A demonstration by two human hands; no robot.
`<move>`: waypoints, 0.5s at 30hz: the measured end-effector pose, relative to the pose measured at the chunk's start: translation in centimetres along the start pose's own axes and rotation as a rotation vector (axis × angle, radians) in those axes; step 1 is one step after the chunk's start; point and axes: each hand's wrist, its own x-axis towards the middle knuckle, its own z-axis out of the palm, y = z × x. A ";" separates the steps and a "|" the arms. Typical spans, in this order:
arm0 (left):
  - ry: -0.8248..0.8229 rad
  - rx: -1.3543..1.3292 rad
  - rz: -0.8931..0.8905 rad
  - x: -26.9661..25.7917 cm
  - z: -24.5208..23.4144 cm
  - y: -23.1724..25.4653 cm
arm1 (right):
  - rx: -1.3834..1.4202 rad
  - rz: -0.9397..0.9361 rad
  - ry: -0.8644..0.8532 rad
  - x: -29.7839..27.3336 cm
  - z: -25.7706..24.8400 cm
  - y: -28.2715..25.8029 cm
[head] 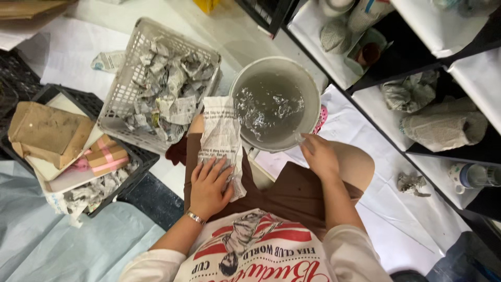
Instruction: The person sits on the floor and wraps small ceramic items with newspaper. They fold the paper around each item, dip it into a bucket of water, and place the wrapped item on a nearby shelf. The process is repeated for several items.
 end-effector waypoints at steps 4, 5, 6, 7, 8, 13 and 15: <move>0.017 0.001 -0.014 0.2 0.2 0.2 | -0.063 0.022 -0.021 1.3 -5.6 -2.3; 0.009 -0.003 -0.011 0.3 0.0 0.1 | -0.081 0.048 -0.033 1.3 -7.1 -3.3; 0.001 -0.006 -0.008 0.6 -0.2 -0.2 | -0.102 -0.040 0.012 1.9 -8.4 -4.5; -0.010 -0.005 -0.009 0.6 -0.2 0.0 | -0.134 -0.125 0.045 2.3 -10.2 -5.3; -0.021 -0.003 -0.009 0.5 -0.2 0.0 | -0.169 -0.210 0.078 2.7 -11.9 -6.2; -0.027 0.000 -0.007 0.7 0.2 -0.3 | -0.120 -0.413 0.138 1.8 -20.2 -8.4; -0.012 0.000 -0.009 0.4 0.3 -0.4 | 0.015 -0.412 0.123 0.2 -21.7 -7.9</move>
